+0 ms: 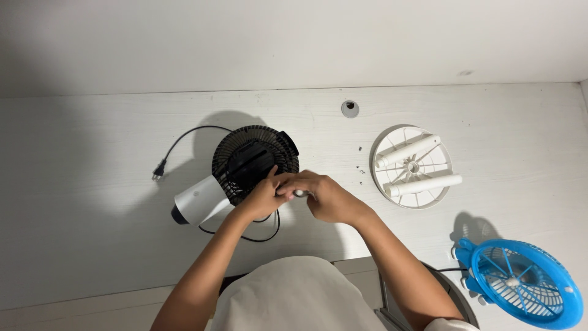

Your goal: The person disassembles a small electric fan on a white table. They use a screwdriver to remove screws from the front grille, detach the grille, and then remove the fan blade from the motor housing. The components are placed on the table.

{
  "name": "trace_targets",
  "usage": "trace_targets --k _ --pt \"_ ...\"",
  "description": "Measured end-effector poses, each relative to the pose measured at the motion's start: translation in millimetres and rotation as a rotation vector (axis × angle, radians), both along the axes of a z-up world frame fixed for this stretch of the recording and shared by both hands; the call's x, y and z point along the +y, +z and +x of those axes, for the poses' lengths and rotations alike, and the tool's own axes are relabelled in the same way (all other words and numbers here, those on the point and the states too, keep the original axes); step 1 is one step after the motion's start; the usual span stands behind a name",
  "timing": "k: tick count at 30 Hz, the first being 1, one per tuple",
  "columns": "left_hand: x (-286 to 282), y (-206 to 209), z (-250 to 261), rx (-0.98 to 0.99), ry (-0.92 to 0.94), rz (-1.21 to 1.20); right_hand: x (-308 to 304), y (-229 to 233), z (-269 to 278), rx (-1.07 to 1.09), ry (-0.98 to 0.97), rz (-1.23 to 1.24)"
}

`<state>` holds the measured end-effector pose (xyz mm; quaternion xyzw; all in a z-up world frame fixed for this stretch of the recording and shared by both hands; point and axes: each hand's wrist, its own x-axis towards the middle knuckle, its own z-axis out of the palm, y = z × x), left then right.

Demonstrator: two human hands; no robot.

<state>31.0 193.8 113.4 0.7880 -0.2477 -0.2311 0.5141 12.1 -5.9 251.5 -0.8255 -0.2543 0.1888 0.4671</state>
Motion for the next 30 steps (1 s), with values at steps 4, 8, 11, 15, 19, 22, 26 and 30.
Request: trace_targets --k 4,8,11,15,19,22,26,30 --pt "-2.5 0.8 0.8 -0.086 0.027 0.035 -0.1 -5.0 -0.3 -0.019 -0.004 0.051" --pt "-5.6 1.1 -3.5 -0.171 0.125 -0.089 6.3 -6.7 -7.3 -0.190 -0.179 0.021" --pt "-7.3 2.2 -5.6 -0.026 0.213 0.079 10.5 -9.4 -9.7 -0.140 -0.293 -0.082" --pt "-5.4 1.0 -1.6 -0.090 0.125 0.051 5.8 -9.8 -8.0 -0.105 -0.149 -0.001" --pt "-5.0 -3.2 -1.2 -0.204 0.104 0.024 5.9 -7.4 -8.9 -0.106 -0.068 0.057" --pt "-8.0 -7.7 -5.1 -0.139 0.147 0.095 14.6 -9.5 -12.5 -0.188 -0.170 0.012" --pt "-8.6 -14.1 -6.3 -0.338 0.084 0.239 22.4 -13.8 -14.6 -0.060 -0.256 -0.012" --pt "0.8 -16.4 5.4 -0.222 0.012 0.024 13.8 -11.1 -4.7 -0.137 -0.110 0.048"
